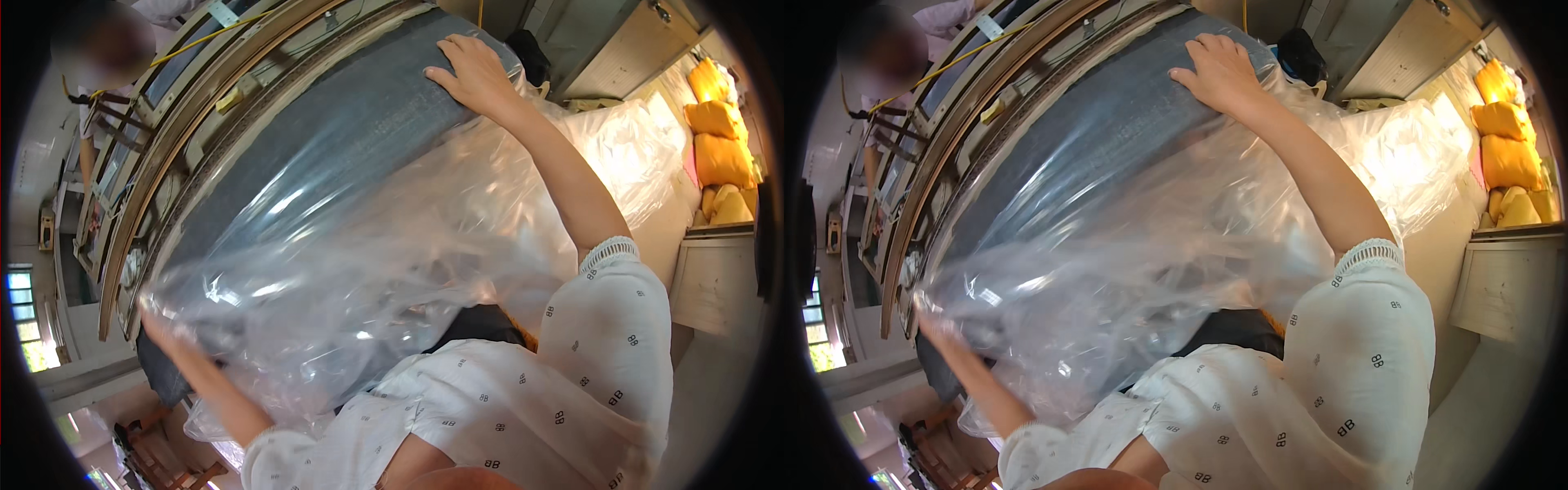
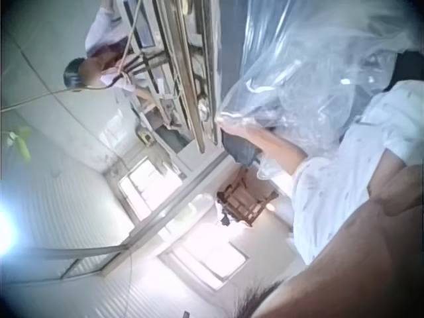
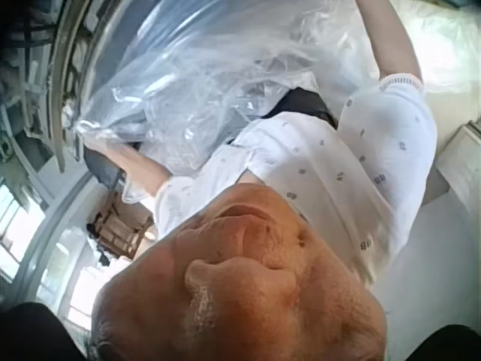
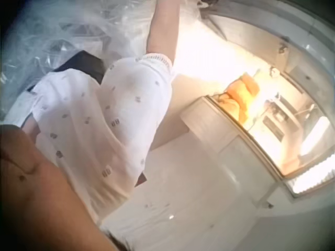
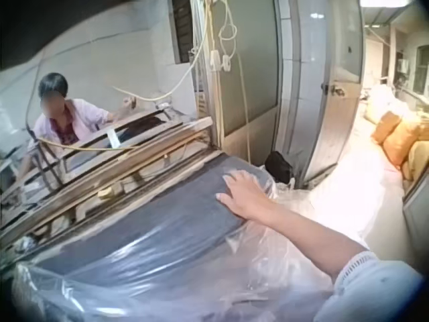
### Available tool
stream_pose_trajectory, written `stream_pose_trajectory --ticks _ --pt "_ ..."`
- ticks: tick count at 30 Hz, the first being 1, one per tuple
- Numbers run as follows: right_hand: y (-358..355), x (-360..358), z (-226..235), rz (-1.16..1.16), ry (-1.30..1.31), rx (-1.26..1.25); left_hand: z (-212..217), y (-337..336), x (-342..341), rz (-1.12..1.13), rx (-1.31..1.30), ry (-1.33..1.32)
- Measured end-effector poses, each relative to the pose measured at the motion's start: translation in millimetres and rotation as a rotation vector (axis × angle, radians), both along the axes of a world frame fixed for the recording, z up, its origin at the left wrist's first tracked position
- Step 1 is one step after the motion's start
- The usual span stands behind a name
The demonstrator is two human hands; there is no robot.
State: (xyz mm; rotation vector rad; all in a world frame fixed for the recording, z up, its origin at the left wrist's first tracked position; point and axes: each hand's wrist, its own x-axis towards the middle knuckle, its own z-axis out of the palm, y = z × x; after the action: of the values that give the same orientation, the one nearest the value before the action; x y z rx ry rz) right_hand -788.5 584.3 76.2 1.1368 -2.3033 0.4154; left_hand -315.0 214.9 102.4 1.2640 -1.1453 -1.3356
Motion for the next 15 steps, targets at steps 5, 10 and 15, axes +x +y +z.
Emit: stream_pose_trajectory --ticks 5,10,15 --pt "12.0 1.9 17.5 0.111 -0.140 0.001 -37.6 -112.1 306.7 0.352 -0.700 -1.278" --pt "-15.6 -55.0 26.9 -0.254 -0.276 0.347 -11.6 -165.9 412.6 0.132 -0.479 -1.726" --pt "-19.7 -87.4 26.4 -0.040 -1.603 -0.278 -83.2 -197.7 294.6 0.351 -0.563 -1.099"
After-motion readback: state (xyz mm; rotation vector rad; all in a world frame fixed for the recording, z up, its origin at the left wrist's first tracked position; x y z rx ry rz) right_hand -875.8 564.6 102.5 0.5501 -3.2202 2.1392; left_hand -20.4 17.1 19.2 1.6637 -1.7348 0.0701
